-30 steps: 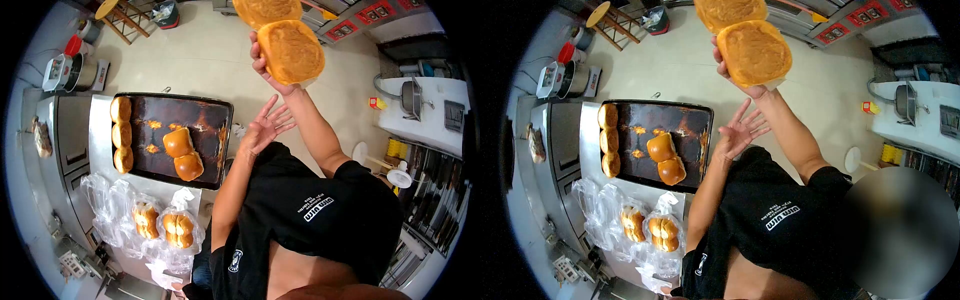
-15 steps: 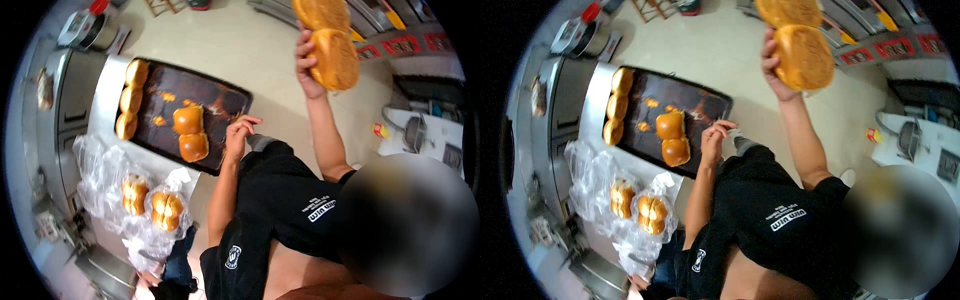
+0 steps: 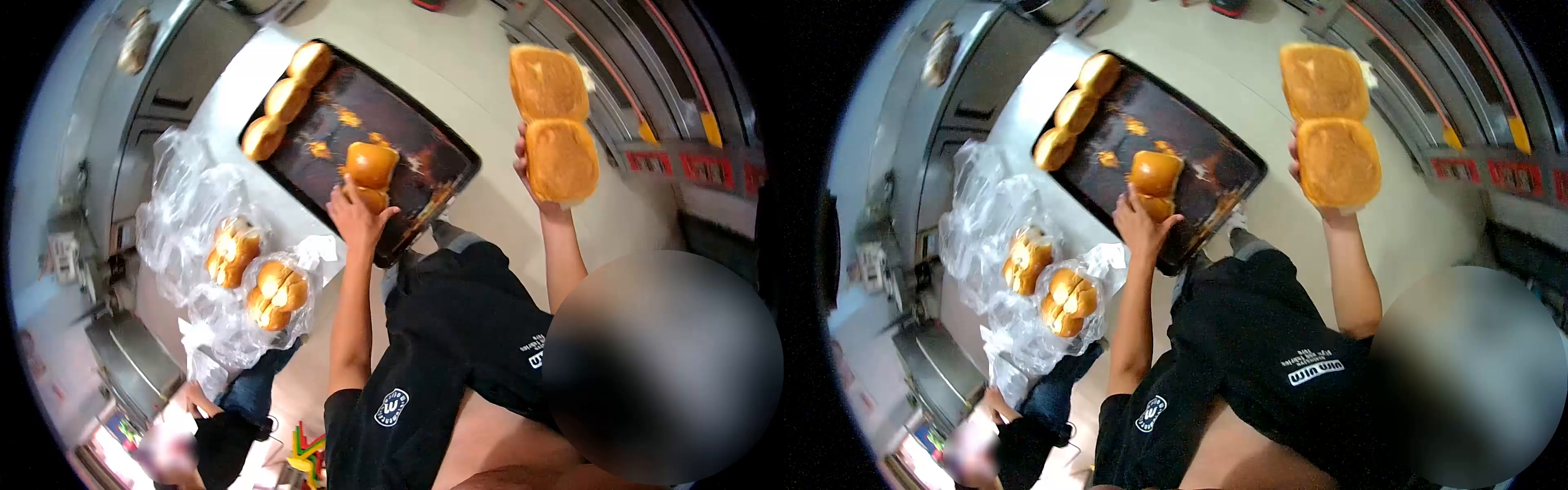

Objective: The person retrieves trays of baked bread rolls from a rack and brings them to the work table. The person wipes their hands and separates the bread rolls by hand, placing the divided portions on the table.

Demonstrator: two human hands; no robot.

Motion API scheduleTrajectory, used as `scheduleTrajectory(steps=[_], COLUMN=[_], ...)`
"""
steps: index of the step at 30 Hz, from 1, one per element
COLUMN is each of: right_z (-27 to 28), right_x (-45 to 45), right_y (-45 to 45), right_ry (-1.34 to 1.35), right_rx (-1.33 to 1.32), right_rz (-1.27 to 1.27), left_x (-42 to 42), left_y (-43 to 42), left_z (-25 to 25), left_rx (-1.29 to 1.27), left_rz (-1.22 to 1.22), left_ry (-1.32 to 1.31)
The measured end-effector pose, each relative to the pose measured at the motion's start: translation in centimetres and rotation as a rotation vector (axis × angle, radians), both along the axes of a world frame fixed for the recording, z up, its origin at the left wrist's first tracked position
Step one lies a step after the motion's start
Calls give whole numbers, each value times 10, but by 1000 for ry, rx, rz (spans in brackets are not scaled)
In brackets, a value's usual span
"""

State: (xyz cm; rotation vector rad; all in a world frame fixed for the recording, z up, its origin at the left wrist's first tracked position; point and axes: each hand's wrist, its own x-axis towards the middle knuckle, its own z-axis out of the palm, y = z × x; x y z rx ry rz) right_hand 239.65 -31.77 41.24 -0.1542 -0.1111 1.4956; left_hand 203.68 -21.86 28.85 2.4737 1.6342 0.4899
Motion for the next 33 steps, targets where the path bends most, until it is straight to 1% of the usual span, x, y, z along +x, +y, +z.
scheduleTrajectory(steps=[1,3,4,5,7,8,9,11,13,14,15,16,19,21,23,24,26,28,31,33], right_z=[-7,-26,-31,-27,-26,-41,-43,-54,-80,-74,-62,-48,15,29,40,47,59,64,64,63], right_x=[-2,-5,-9,-22,-27,-27,-28,-26,-16,-20,-32,-49,-108,-121,-134,-141,-154,-162,-168,-172], right_y=[-2,-4,-4,-3,-5,-8,-9,-1,7,11,22,35,62,76,86,89,94,98,100,100], right_ry=[-27,-25,-20,-96,-239,-302,-366,-394,-368,-374,-375,-374,-629,-777,-836,-822,-816,-837,-861,-965], right_rx=[5,-2,-21,-42,-109,-158,-220,-237,-257,-212,-158,-99,-200,-63,-24,-8,30,74,113,90], right_rz=[-8,26,44,56,25,-14,-65,13,46,104,171,244,214,271,300,328,364,370,390,326], left_x=[-11,-20,-23,-27,-41,-48,-56,-70,-92,-94,-98,-97,-95,-91,-89,-86,-90,-94,-95,-96], left_y=[8,17,19,21,25,22,19,1,-29,-35,-37,-42,-49,-49,-53,-51,-49,-52,-52,-52], left_z=[-12,-17,-10,-3,-17,-13,4,6,-14,-13,-8,0,1,9,17,32,31,31,31,29], left_rx=[-88,-394,-432,-474,-585,-737,-1017,-1146,-1267,-1213,-1135,-1052,-836,-831,-812,-844,-821,-799,-775,-777], left_rz=[15,30,69,96,216,302,240,151,221,3,-219,-67,-122,-125,-79,-204,-74,0,21,-3], left_ry=[27,-22,-28,-47,-516,-668,-1181,-1793,-2139,-2218,-2283,-2299,-2525,-2558,-2578,-2616,-2596,-2583,-2566,-2578])
